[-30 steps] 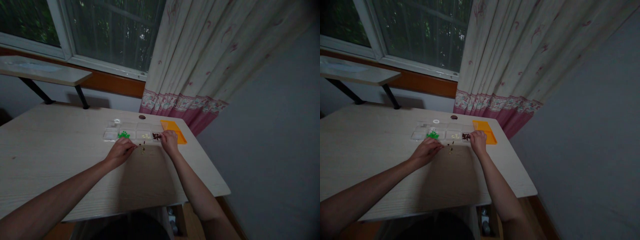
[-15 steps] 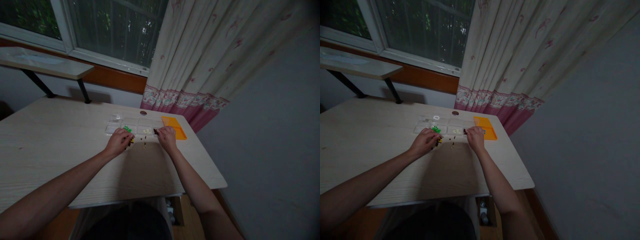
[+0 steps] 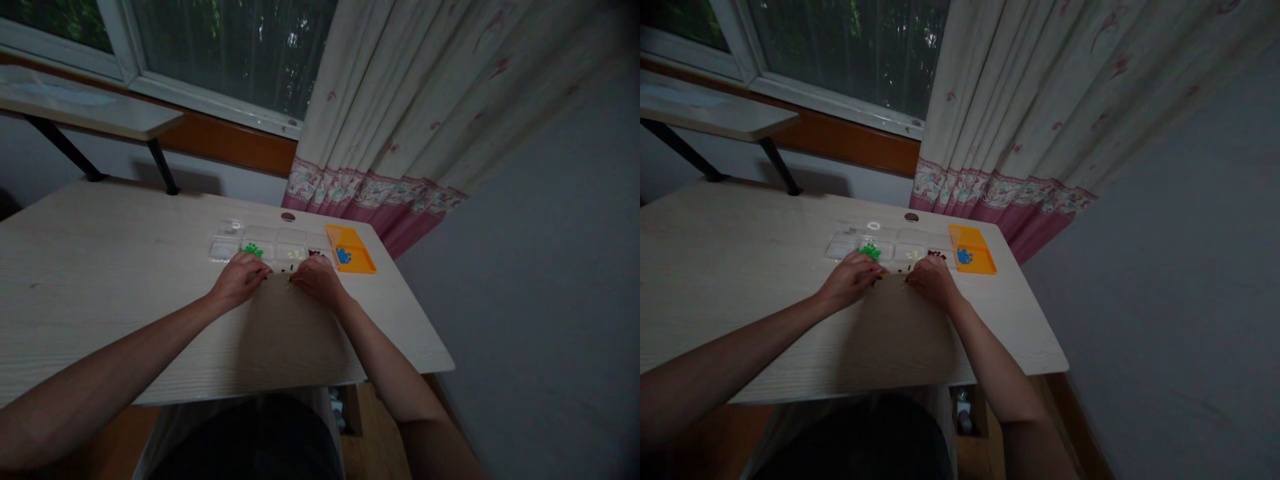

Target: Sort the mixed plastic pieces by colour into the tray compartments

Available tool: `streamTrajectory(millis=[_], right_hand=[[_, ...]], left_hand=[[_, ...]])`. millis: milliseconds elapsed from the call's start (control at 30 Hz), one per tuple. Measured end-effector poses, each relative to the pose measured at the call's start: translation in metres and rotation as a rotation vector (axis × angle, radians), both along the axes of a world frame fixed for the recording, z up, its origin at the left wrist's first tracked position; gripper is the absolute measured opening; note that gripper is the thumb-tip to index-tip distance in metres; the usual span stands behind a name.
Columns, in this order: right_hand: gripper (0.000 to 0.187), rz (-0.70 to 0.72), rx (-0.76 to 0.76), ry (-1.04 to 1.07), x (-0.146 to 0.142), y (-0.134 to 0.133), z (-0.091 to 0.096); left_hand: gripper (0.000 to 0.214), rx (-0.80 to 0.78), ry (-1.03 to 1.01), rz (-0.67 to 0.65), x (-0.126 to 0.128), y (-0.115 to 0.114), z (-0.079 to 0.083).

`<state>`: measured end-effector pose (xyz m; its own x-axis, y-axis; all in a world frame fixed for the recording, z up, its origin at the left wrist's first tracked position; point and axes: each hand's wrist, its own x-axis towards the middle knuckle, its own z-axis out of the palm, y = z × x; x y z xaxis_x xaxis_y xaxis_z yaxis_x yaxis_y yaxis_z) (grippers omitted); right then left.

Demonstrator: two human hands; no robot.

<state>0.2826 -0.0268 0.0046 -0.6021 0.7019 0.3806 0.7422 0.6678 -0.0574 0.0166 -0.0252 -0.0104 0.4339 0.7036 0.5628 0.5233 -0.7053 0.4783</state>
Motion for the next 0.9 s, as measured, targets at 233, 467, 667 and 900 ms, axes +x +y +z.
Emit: streamTrajectory(millis=[233,467,667,900], right_hand=[[0.013,-0.013,-0.004,-0.046,-0.007,0.0,-0.002],[0.01,-0.035,-0.095,0.042,-0.01,0.002,-0.003],[0.004,-0.045,-0.11,0.122,-0.01,0.006,-0.005],[0.018,-0.461,0.12,0.349,0.024,0.015,0.006]], left_hand=[[0.022,-0.007,-0.007,-0.015,0.0,0.0,-0.001],[0.022,-0.013,0.007,-0.025,0.001,0.0,-0.001],[0.022,-0.027,0.012,-0.033,0.0,0.0,0.0],[0.023,-0.026,0.034,-0.046,0.0,-0.001,0.001]])
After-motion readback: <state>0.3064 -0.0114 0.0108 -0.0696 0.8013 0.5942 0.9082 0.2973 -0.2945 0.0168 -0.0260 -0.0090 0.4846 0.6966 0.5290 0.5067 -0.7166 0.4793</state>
